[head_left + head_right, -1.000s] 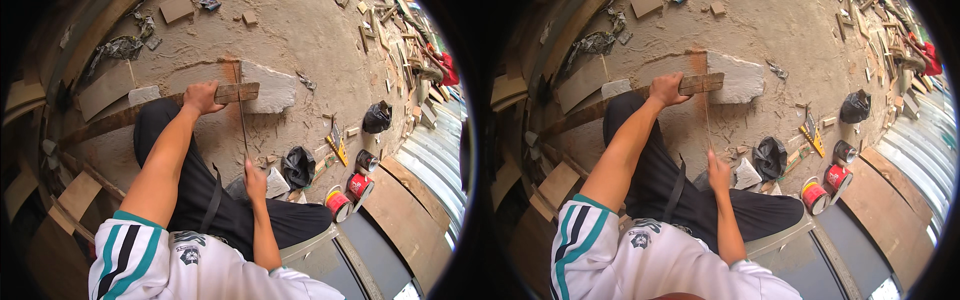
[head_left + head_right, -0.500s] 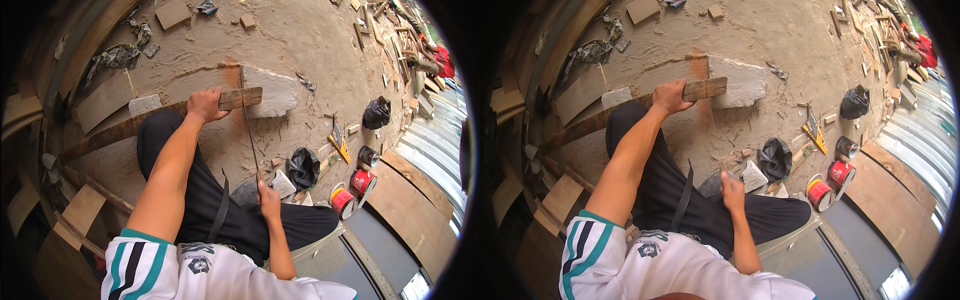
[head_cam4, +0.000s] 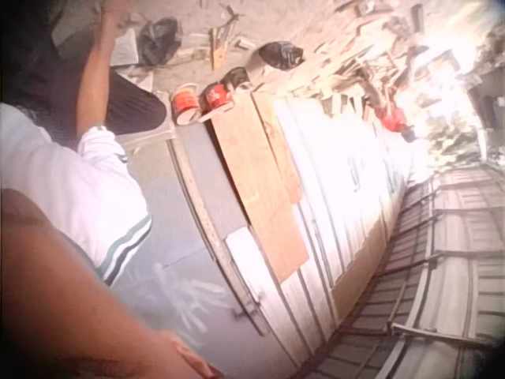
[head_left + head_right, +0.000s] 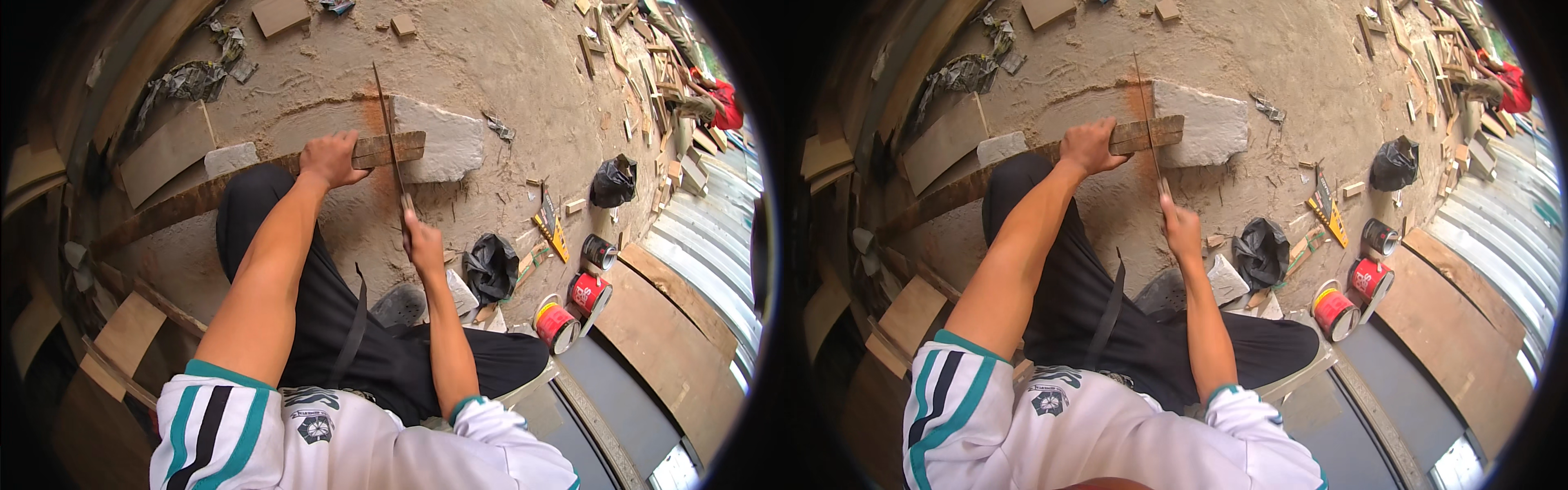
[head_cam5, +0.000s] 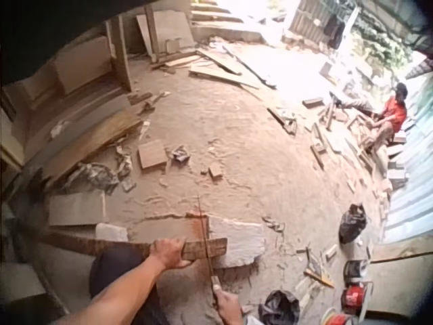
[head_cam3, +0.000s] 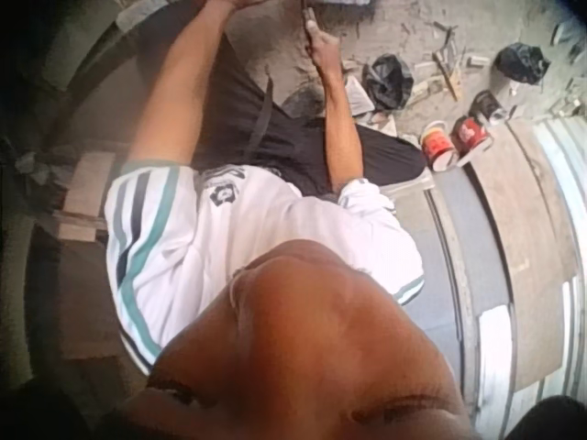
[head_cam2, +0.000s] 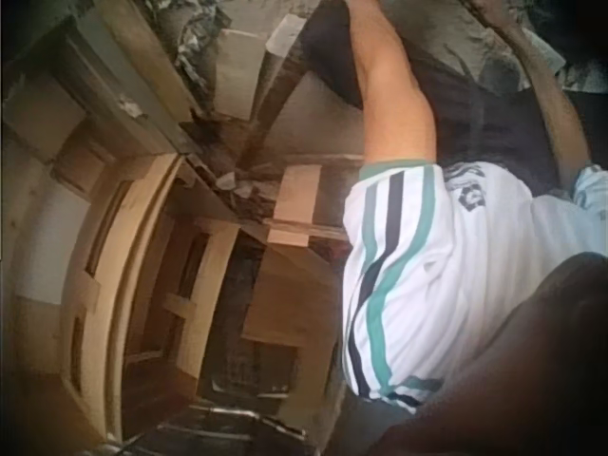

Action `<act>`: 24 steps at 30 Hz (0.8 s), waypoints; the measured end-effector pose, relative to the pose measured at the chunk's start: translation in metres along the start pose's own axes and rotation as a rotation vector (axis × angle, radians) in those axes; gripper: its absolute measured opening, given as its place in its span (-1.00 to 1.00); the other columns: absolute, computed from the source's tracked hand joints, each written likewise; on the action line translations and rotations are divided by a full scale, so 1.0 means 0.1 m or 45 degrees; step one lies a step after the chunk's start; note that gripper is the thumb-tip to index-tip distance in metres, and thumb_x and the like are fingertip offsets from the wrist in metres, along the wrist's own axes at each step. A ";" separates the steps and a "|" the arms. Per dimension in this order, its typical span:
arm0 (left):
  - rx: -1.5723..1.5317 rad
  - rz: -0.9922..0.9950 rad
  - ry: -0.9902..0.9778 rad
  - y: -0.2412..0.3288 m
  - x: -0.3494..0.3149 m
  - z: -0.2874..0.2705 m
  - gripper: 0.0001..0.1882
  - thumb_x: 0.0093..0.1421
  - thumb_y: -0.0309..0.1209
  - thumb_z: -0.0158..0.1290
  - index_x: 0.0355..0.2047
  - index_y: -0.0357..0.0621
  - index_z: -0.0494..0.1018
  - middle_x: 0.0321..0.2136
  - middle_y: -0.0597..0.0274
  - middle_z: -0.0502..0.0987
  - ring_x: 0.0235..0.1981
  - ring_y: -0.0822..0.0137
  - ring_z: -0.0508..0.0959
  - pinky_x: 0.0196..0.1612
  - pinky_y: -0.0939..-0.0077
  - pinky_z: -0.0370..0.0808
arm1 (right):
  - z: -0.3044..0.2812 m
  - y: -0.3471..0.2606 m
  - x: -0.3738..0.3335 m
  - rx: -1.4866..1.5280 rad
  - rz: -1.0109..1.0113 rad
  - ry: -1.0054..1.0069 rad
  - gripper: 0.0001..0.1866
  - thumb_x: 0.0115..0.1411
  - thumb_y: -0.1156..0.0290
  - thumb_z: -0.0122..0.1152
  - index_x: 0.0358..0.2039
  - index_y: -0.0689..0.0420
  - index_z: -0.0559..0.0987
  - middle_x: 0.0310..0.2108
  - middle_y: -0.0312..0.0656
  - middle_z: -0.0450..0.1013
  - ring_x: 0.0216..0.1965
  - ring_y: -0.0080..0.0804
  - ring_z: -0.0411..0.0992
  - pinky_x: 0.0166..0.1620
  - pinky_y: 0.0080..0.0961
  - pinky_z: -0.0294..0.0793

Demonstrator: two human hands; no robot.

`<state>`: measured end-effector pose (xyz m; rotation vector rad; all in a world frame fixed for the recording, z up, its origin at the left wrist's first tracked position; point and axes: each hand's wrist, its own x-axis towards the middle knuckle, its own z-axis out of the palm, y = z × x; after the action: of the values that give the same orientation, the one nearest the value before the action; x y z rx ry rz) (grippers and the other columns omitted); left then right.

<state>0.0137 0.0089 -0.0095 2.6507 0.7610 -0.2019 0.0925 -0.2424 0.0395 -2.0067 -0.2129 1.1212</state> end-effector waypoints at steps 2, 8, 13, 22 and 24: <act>0.024 0.006 0.049 -0.03 0.00 -0.01 -0.27 -0.08 0.20 0.30 -0.10 -0.09 0.42 -0.32 0.12 0.60 -0.30 0.08 0.66 -0.28 0.19 0.61 | 0.19 -0.11 -0.03 0.100 0.056 0.059 -0.35 0.40 -0.02 0.03 -0.74 0.19 0.38 -0.78 -0.34 0.21 -0.69 -0.54 0.18 -0.55 -0.46 0.15; 0.056 -0.030 0.056 -0.16 -0.11 -0.03 -0.28 -0.06 0.24 0.26 -0.14 -0.09 0.41 -0.35 0.12 0.59 -0.34 0.07 0.66 -0.31 0.18 0.61 | -0.13 0.29 -1.33 -0.113 0.150 0.081 -0.34 0.41 -0.01 0.00 -0.74 0.21 0.38 -0.80 -0.32 0.21 -0.69 -0.54 0.18 -0.55 -0.46 0.15; 0.036 -0.008 -0.044 0.00 0.01 -0.02 -0.28 -0.06 0.24 0.26 -0.13 -0.08 0.42 -0.33 0.13 0.59 -0.32 0.10 0.66 -0.30 0.18 0.60 | 0.21 -0.40 0.19 0.096 0.089 0.046 -0.30 0.40 -0.06 -0.01 -0.74 0.24 0.36 -0.78 -0.32 0.21 -0.68 -0.51 0.19 -0.53 -0.44 0.18; 0.047 -0.041 0.002 -0.07 -0.05 -0.06 -0.29 -0.08 0.23 0.27 -0.15 -0.09 0.44 -0.32 0.14 0.59 -0.33 0.11 0.65 -0.33 0.22 0.59 | 0.03 0.10 -0.65 -0.049 0.009 0.061 -0.36 0.40 0.01 0.04 -0.71 0.23 0.37 -0.76 -0.32 0.23 -0.66 -0.56 0.18 -0.53 -0.45 0.18; 0.056 -0.024 0.001 -0.01 -0.01 -0.04 -0.30 -0.08 0.22 0.28 -0.16 -0.09 0.43 -0.33 0.14 0.59 -0.33 0.11 0.65 -0.33 0.22 0.59 | 0.22 -0.18 0.15 0.107 0.006 0.029 -0.38 0.40 0.01 0.04 -0.69 0.22 0.37 -0.76 -0.34 0.21 -0.66 -0.57 0.16 -0.53 -0.46 0.17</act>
<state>0.0120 0.0107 -0.0058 2.6857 0.7905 -0.2246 0.0887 -0.2105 0.0368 -1.9459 -0.1469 1.0918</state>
